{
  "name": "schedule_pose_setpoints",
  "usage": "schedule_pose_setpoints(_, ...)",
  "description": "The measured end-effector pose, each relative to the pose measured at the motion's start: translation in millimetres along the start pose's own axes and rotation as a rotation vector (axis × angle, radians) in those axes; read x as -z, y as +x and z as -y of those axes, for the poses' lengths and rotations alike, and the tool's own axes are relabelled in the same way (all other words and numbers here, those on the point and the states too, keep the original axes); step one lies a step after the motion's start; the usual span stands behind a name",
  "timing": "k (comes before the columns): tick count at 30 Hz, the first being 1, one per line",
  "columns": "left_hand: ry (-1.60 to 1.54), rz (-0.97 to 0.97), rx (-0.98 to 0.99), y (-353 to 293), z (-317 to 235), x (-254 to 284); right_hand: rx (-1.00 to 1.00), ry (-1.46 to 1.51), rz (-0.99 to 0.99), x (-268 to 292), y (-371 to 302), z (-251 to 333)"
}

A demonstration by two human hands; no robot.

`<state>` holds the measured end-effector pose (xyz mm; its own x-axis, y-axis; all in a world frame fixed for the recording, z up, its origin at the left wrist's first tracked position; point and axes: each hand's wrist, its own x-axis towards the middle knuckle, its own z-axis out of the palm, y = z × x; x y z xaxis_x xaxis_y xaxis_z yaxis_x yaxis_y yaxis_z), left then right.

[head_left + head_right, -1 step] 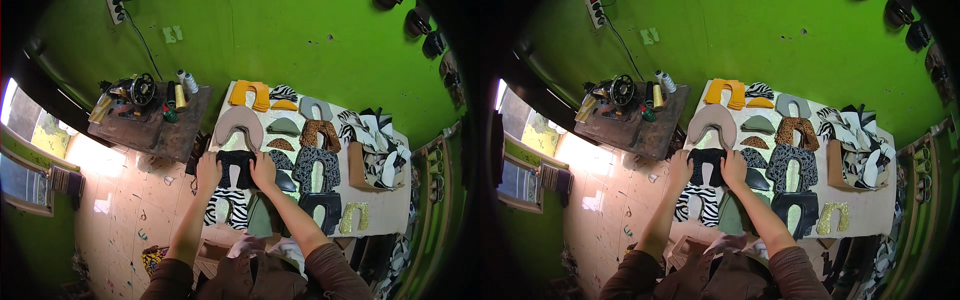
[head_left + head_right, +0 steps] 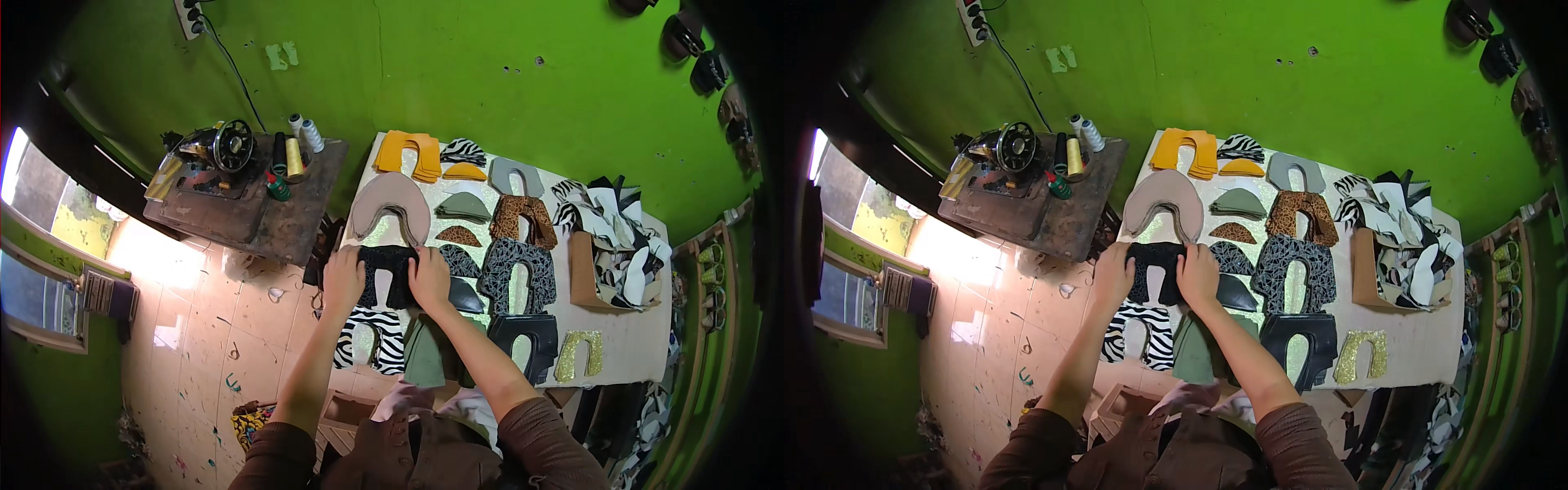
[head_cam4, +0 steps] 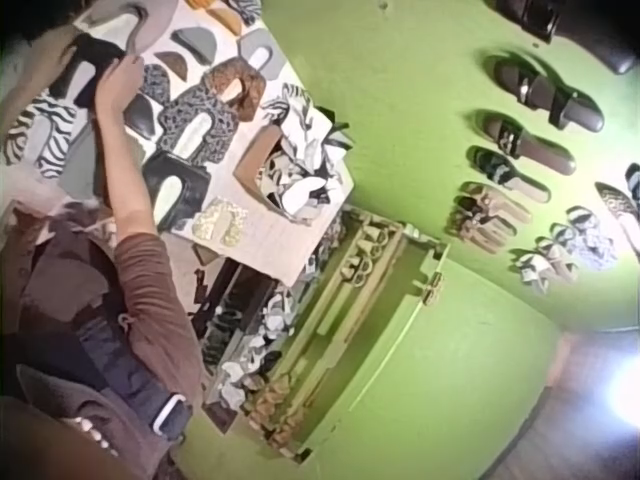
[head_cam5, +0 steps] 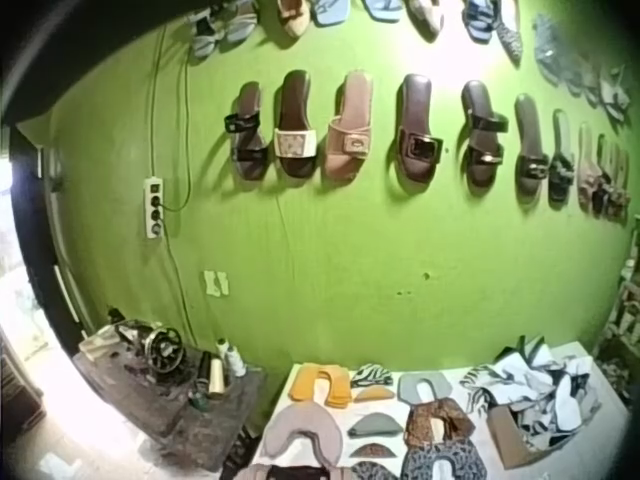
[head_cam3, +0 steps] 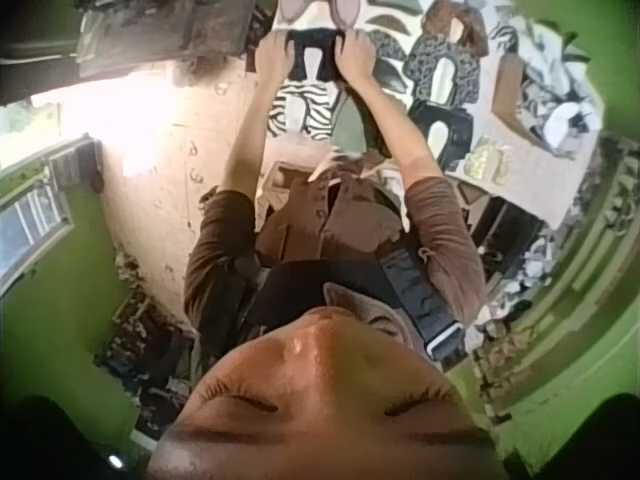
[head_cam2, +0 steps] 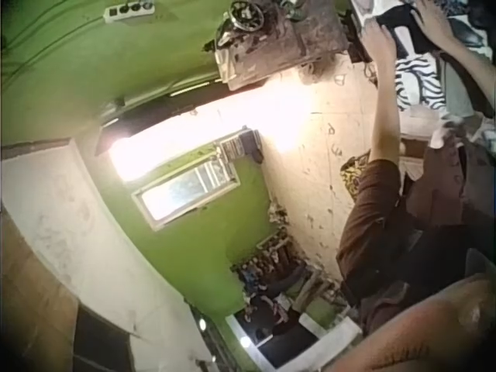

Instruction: Organizing various patterned shoe upper components by layout on a work table.

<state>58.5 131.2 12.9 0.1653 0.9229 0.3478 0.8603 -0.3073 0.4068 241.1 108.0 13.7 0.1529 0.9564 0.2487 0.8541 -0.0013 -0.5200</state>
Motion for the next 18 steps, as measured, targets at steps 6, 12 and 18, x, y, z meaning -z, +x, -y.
schedule_pose_setpoints(6, -0.131, 0.145, -0.354, -3, -1, -6, 0.477, 0.181, 0.219, -11, -4, -14)
schedule_pose_setpoints(12, 0.257, 0.255, -0.31, -14, 17, -18, 0.498, -0.088, 0.405, -23, -14, -13)
schedule_pose_setpoints(18, 0.314, 0.295, -0.273, -12, 13, -19, 0.486, -0.023, 0.421, -25, -16, -21)
